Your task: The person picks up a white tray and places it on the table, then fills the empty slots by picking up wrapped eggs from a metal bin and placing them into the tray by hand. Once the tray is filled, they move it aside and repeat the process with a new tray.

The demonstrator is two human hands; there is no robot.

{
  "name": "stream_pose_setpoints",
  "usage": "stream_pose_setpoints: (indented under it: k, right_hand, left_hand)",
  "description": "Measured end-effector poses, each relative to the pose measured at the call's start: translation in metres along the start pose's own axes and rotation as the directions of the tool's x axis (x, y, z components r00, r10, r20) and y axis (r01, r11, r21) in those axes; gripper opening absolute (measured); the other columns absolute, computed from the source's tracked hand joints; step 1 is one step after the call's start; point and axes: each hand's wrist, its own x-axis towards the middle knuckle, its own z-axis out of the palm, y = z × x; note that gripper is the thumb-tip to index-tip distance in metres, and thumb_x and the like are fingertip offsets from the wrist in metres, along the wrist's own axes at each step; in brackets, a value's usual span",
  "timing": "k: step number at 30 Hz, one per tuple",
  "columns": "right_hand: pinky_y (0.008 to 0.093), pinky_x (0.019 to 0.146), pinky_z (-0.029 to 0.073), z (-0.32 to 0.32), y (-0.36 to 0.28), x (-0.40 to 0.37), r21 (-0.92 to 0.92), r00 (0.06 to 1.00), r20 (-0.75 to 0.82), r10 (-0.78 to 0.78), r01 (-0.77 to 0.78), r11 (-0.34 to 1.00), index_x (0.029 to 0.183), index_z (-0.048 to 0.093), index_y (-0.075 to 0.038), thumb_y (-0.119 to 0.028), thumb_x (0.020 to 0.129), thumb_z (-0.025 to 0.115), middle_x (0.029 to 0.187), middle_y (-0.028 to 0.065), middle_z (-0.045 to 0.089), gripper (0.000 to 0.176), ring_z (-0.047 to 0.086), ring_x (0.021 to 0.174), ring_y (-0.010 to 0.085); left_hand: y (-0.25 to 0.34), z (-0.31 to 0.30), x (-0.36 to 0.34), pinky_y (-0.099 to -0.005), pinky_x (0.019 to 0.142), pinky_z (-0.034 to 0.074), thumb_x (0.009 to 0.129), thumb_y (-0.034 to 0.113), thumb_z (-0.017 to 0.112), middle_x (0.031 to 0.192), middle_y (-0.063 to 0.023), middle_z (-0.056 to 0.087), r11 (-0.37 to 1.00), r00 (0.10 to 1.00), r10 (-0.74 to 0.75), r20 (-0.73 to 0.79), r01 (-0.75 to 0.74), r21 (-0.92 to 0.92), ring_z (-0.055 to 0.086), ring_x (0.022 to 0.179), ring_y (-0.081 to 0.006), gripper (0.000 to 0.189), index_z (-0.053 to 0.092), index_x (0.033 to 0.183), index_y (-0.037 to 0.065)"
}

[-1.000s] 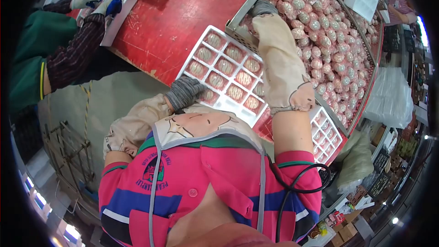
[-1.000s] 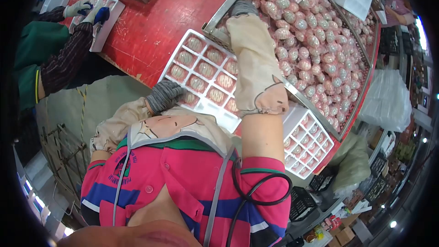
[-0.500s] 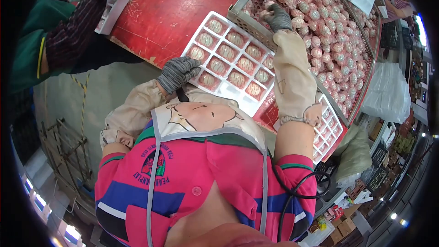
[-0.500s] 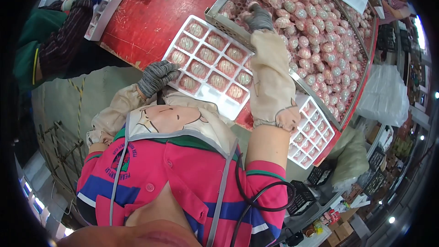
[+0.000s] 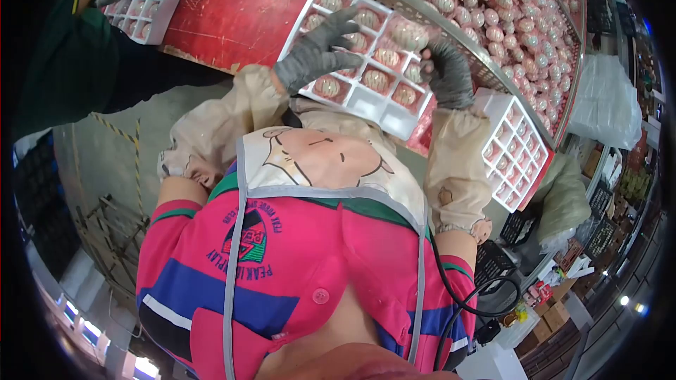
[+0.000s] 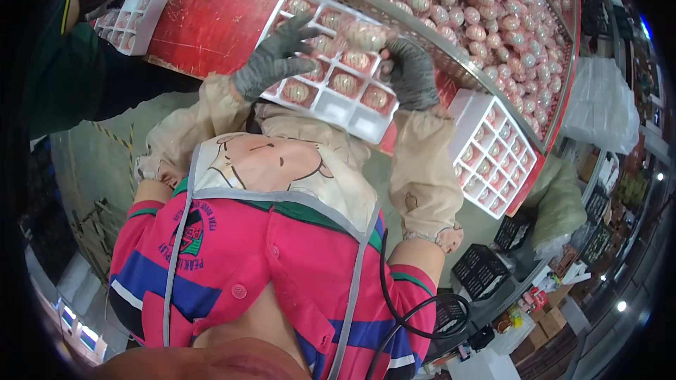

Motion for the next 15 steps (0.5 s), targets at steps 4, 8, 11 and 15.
stream_pose_setpoints:
  k: [4,8,11,15]
  right_hand:
    - [0.0266,0.038,0.04,0.002,0.061,-0.045,0.026,0.978,-0.09,0.19,-0.188,0.982,0.081,0.058,-0.004,-0.018,0.082,0.057,0.067,0.0049,0.057,0.014,0.051,0.046,0.0128]
    - [0.0224,0.038,0.038,-0.003,0.09,-0.078,-0.191,0.946,-0.208,0.249,-0.289,0.938,0.081,0.059,-0.007,-0.024,0.084,0.059,0.064,0.0024,0.057,0.017,0.048,0.043,0.0102]
    - [0.0256,0.035,0.038,-0.011,0.115,-0.078,-0.309,0.926,-0.266,0.268,-0.345,0.886,0.084,0.058,-0.003,-0.024,0.083,0.06,0.065,0.0052,0.057,0.021,0.049,0.041,0.0114]
    - [0.035,0.056,0.049,-0.024,0.124,-0.08,-0.989,0.943,0.096,-0.318,0.127,0.08,0.096,0.06,-0.006,-0.031,0.085,0.06,0.07,0.0114,0.062,0.028,0.063,0.063,0.0241]
  left_hand:
    - [-0.01,0.01,-0.003,-0.0221,0.072,0.046,0.077,0.009,0.071,0.098,-0.0029,0.06,0.982,0.947,-0.036,0.32,0.092,-0.162,0.054,0.086,-0.0105,0.069,0.037,0.137,0.009]
    - [-0.014,0.019,-0.021,-0.032,0.071,0.05,0.08,0.012,0.066,0.093,-0.0119,0.064,0.945,0.876,-0.224,0.427,0.088,0.314,0.061,0.082,-0.0204,0.06,0.04,0.134,0.012]
    - [-0.038,0.025,-0.029,-0.042,0.07,0.049,0.084,0.029,0.057,0.085,-0.0182,0.063,0.787,0.876,-0.192,0.443,-0.132,0.602,0.062,0.076,-0.0341,0.045,0.048,0.127,0.016]
    - [-0.031,0.031,-0.029,-0.0381,0.074,0.05,0.077,0.02,0.063,0.089,-0.0148,0.064,0.742,0.856,-0.327,0.4,-0.031,0.67,0.063,0.084,-0.0292,0.043,0.055,0.119,0.015]
